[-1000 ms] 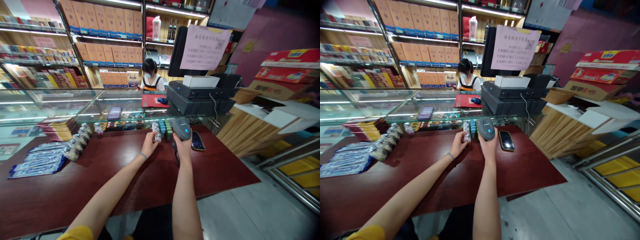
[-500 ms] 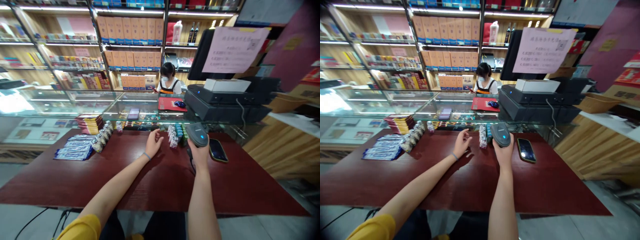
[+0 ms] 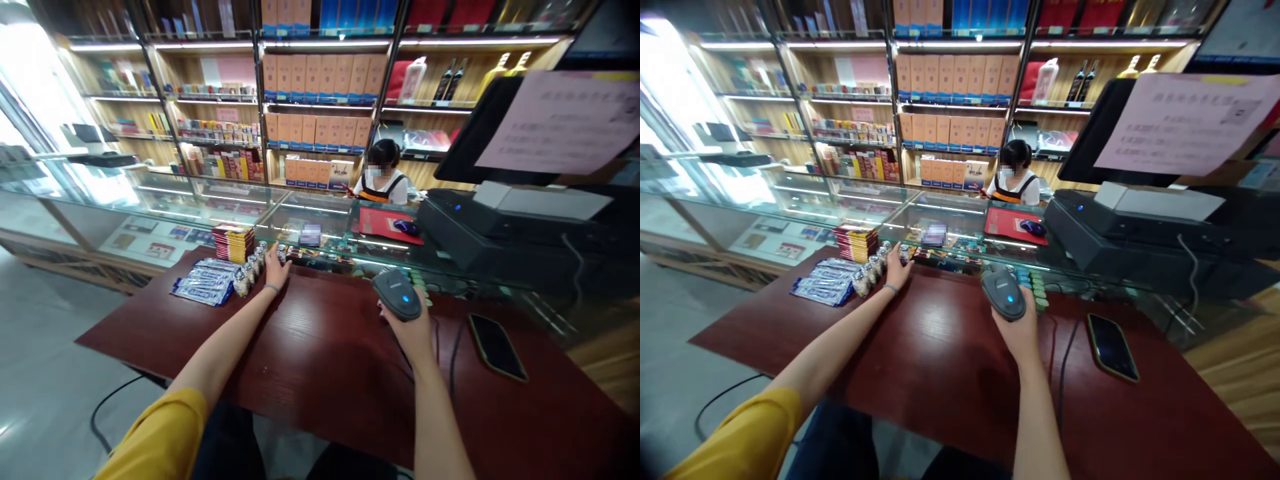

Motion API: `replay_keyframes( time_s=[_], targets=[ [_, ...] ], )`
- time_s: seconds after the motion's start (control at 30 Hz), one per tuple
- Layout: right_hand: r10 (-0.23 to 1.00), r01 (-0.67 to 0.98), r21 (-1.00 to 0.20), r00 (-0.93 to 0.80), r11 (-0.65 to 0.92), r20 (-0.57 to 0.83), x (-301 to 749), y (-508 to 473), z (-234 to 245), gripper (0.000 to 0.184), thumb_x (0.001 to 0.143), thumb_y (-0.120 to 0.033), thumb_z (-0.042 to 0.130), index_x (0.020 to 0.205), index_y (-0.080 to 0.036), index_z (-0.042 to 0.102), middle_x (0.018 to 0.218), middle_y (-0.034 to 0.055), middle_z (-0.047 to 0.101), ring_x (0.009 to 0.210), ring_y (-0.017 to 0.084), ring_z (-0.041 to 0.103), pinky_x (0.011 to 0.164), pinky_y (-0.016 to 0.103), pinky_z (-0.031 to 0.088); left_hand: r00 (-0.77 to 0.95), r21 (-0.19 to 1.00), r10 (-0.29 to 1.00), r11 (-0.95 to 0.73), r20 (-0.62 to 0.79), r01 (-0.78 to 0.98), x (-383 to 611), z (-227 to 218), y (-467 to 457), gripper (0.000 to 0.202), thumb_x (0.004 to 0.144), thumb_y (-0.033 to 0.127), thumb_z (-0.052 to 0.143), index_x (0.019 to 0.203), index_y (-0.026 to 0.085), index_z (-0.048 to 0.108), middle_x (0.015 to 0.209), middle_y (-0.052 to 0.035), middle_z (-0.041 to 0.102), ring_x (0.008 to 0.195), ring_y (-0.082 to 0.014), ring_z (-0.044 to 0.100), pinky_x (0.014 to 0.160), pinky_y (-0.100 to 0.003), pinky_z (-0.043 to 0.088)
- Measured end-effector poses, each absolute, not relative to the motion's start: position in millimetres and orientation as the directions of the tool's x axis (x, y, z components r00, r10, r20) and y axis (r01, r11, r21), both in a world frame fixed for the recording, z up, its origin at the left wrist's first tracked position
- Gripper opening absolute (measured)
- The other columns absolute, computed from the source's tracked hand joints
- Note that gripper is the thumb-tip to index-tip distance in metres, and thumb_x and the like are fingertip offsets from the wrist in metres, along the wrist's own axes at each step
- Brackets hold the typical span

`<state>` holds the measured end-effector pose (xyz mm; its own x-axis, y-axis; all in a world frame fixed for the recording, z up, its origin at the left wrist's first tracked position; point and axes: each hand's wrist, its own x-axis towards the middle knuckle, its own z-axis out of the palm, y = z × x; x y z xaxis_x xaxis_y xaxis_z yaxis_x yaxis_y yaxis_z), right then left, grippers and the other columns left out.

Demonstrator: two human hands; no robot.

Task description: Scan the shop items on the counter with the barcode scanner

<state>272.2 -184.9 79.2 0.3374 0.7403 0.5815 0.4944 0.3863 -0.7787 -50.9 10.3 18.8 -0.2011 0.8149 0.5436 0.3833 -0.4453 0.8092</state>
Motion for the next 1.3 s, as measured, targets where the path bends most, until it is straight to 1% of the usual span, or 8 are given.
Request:
replay_keyframes(
  time_s=[0.33, 0.5, 0.6, 0.73, 0.87, 0.97, 1.1, 1.3],
  targets=[
    [0.780, 0.638, -0.607, 0.016, 0.474, 0.626, 231, -176, 79, 0.042, 0.075, -0.021, 0.066, 0.115, -0.022, 0.058, 0.110, 0.0070, 0.060, 0.105, 0.026, 0.060, 0.096, 0.041, 0.051, -0.199, 0.854, 0.845, -0.434, 0.497, 0.287, -56, 5, 33, 0.059, 0.075, 0.006, 0.064, 0.132, 0.015, 0.050, 0.134, -0.0173, 0.052, 0.134, -0.0321, 0.046, 0.121, -0.052, 0.026],
    [0.837, 0.656, -0.622, -0.026, 0.426, 0.546, 221, -180, 79, 0.031, 0.076, -0.023, 0.063, 0.107, -0.022, 0.058, 0.104, 0.0060, 0.063, 0.099, 0.024, 0.063, 0.088, 0.037, 0.052, -0.181, 0.838, 0.841, -0.439, 0.510, 0.323, -52, 11, 18, 0.053, 0.084, 0.015, 0.061, 0.136, 0.016, 0.049, 0.138, -0.0169, 0.052, 0.134, -0.0288, 0.045, 0.121, -0.047, 0.027],
    [0.893, 0.657, -0.671, -0.008, 0.343, 0.449, 220, -181, 74, 0.027, 0.076, -0.029, 0.064, 0.101, -0.024, 0.056, 0.096, 0.0033, 0.067, 0.089, 0.024, 0.067, 0.079, 0.036, 0.053, -0.149, 0.868, 0.863, -0.449, 0.483, 0.213, -48, 20, -2, 0.057, 0.089, 0.024, 0.062, 0.143, 0.019, 0.045, 0.135, -0.0134, 0.054, 0.123, -0.0243, 0.053, 0.116, -0.044, 0.035],
    [0.940, 0.711, -0.667, 0.026, 0.221, 0.340, 219, -184, 71, 0.030, 0.076, -0.034, 0.066, 0.103, -0.027, 0.053, 0.087, 0.0011, 0.073, 0.082, 0.026, 0.071, 0.071, 0.034, 0.052, 0.022, 0.953, 0.972, -0.225, 0.234, -0.203, -48, 32, -35, 0.069, 0.091, 0.032, 0.064, 0.155, 0.029, 0.036, 0.114, -0.0061, 0.062, 0.096, -0.0174, 0.061, 0.097, -0.038, 0.050],
    [0.951, 0.778, -0.606, 0.040, 0.164, 0.308, 212, -190, 74, 0.034, 0.078, -0.034, 0.066, 0.108, -0.028, 0.052, 0.086, 0.0019, 0.076, 0.083, 0.028, 0.075, 0.067, 0.031, 0.050, 0.322, 0.847, 0.944, 0.115, 0.069, -0.520, -57, 38, -65, 0.075, 0.090, 0.031, 0.069, 0.155, 0.039, 0.036, 0.118, -0.0043, 0.065, 0.094, -0.0165, 0.065, 0.087, -0.034, 0.055],
    [0.961, 0.850, -0.510, 0.018, 0.130, 0.275, 204, -194, 77, 0.036, 0.078, -0.033, 0.067, 0.111, -0.027, 0.054, 0.085, 0.0037, 0.077, 0.083, 0.030, 0.076, 0.063, 0.030, 0.048, 0.430, 0.773, 0.903, 0.260, 0.018, -0.579, -66, 38, -76, 0.075, 0.090, 0.026, 0.068, 0.156, 0.040, 0.034, 0.120, -0.0051, 0.067, 0.098, -0.0182, 0.068, 0.085, -0.034, 0.056],
    [0.969, 0.913, -0.362, -0.109, 0.186, 0.224, 194, -200, 80, 0.039, 0.079, -0.032, 0.069, 0.114, -0.024, 0.054, 0.086, 0.0068, 0.078, 0.083, 0.033, 0.077, 0.062, 0.030, 0.045, 0.463, 0.740, 0.886, 0.323, -0.019, -0.589, -75, 34, -74, 0.073, 0.092, 0.023, 0.065, 0.156, 0.039, 0.034, 0.113, -0.0051, 0.069, 0.098, -0.0200, 0.070, 0.080, -0.033, 0.057],
    [0.931, 0.890, -0.299, -0.280, 0.343, 0.234, 183, -207, 79, 0.043, 0.079, -0.030, 0.069, 0.117, -0.026, 0.050, 0.089, 0.0037, 0.079, 0.081, 0.030, 0.077, 0.060, 0.028, 0.042, 0.470, 0.739, 0.882, 0.330, -0.021, -0.587, -78, 31, -71, 0.070, 0.091, 0.025, 0.066, 0.154, 0.039, 0.039, 0.114, -0.0038, 0.069, 0.095, -0.0186, 0.070, 0.078, -0.032, 0.058]
  ],
)
